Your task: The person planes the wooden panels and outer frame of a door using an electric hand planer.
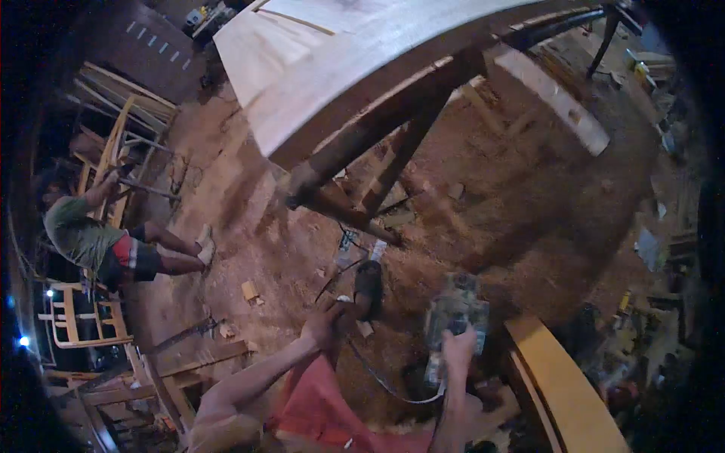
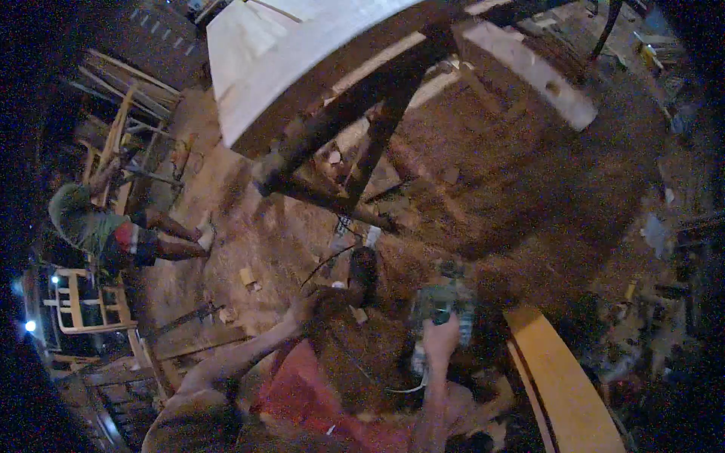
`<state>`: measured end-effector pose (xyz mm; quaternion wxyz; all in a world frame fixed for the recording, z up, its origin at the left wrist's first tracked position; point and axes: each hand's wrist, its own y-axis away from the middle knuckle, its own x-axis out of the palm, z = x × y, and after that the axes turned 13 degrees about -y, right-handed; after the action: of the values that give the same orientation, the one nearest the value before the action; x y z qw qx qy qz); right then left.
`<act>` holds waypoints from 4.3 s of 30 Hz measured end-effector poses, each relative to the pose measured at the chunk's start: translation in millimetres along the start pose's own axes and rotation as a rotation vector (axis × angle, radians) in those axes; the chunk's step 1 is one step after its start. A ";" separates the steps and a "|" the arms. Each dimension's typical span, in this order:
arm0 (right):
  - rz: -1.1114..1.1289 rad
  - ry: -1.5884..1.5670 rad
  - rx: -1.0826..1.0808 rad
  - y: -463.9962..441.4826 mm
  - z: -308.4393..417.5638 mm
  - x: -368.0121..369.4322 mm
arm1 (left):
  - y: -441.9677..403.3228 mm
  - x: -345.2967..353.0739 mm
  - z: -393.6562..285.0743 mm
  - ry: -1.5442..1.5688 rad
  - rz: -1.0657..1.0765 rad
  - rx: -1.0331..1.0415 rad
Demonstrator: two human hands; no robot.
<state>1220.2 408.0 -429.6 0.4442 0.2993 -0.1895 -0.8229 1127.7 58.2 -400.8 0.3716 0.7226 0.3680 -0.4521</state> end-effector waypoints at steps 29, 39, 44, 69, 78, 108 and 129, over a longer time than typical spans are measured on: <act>0.573 0.101 -0.172 165.5 542.5 26.4 | -149.5 -452.3 -95.0 0.083 -0.367 -0.045; 0.608 0.060 -0.313 137.8 602.6 104.9 | -139.0 -448.9 -31.2 0.229 -0.812 -0.464; 0.581 0.122 -0.410 101.5 666.5 212.0 | -138.7 -439.4 35.9 0.438 -0.735 -0.681; 0.518 0.411 -0.657 -60.9 928.6 613.1 | -254.3 -555.0 174.0 0.514 -0.922 -0.714; 0.494 0.411 -0.758 -58.5 890.0 553.7 | -226.2 -571.2 182.8 0.694 -0.927 -0.714; 0.531 0.116 -0.124 98.5 643.8 107.3 | -120.7 -476.7 -60.8 0.293 -0.481 -0.409; 0.508 0.355 -1.047 -92.6 895.7 532.9 | -185.5 -523.6 64.2 0.521 -0.689 -0.808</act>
<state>343.8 48.5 14.9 0.7396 0.1193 0.2521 -0.6125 774.6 -16.1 26.4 0.3465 0.4499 0.8036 -0.1783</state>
